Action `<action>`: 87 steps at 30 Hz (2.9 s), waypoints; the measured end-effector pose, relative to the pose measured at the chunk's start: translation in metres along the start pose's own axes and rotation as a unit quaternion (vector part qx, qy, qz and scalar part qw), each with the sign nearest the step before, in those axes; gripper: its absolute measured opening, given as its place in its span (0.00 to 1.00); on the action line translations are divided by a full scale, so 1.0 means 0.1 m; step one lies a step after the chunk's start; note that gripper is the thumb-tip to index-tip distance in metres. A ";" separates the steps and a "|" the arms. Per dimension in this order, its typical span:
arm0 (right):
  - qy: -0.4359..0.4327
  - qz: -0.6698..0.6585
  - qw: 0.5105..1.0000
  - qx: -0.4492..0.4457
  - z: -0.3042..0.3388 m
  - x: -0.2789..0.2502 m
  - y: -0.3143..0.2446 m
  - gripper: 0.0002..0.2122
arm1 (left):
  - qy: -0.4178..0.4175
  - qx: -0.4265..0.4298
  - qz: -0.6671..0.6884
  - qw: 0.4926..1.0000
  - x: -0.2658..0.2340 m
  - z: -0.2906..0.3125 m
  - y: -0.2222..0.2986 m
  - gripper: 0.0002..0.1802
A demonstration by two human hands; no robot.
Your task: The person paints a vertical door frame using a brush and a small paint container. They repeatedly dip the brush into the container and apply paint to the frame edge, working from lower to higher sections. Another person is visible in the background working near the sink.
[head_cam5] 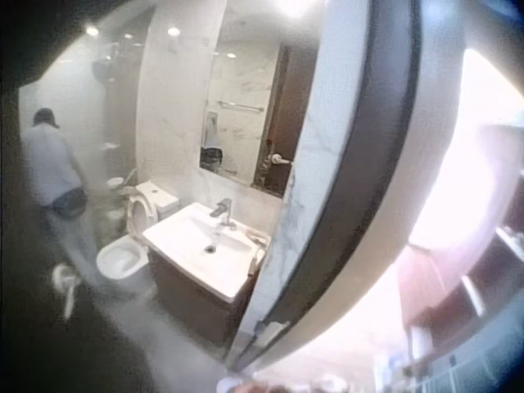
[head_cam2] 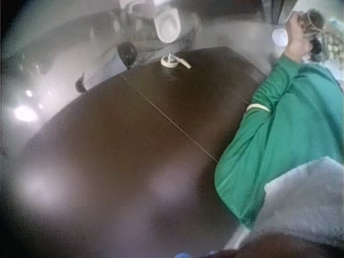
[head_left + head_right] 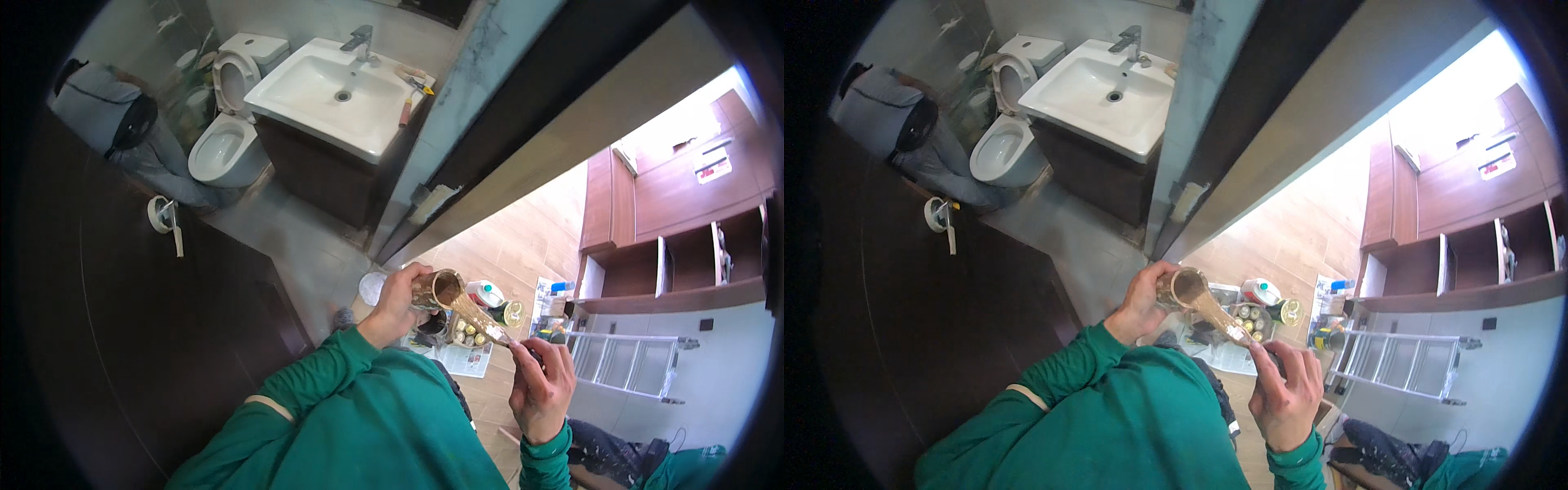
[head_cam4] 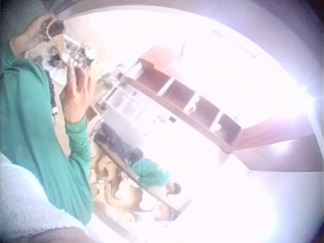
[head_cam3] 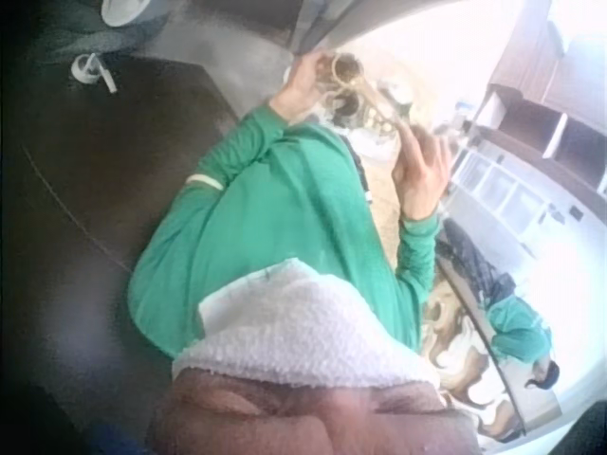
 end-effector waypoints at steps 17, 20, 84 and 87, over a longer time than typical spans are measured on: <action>-0.026 -0.134 0.971 0.196 -0.30 0.62 -0.13 0.10 | -0.024 -0.050 0.109 0.992 -0.55 -0.33 -0.15 0.13; -0.019 -0.172 0.955 0.242 -0.25 0.64 -0.09 0.10 | -0.005 -0.064 0.104 0.992 -0.62 -0.35 -0.03 0.12; 0.169 -0.769 0.549 0.281 -0.69 1.94 0.48 0.14 | -0.031 0.072 -0.039 0.996 -0.57 0.45 1.00 0.21; 0.160 -0.771 0.541 0.297 -0.65 2.11 0.57 0.16 | -0.035 0.070 -0.033 0.996 -0.59 0.44 1.00 0.23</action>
Point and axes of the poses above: each hand's wrist, its own z-axis away from the middle knuckle, its own x-axis out of the palm, y = z × x, the point moved 2 cm from there along -z, towards the middle knuckle, and after that the axes turned 8 degrees about -z, right-handed, at the moved point
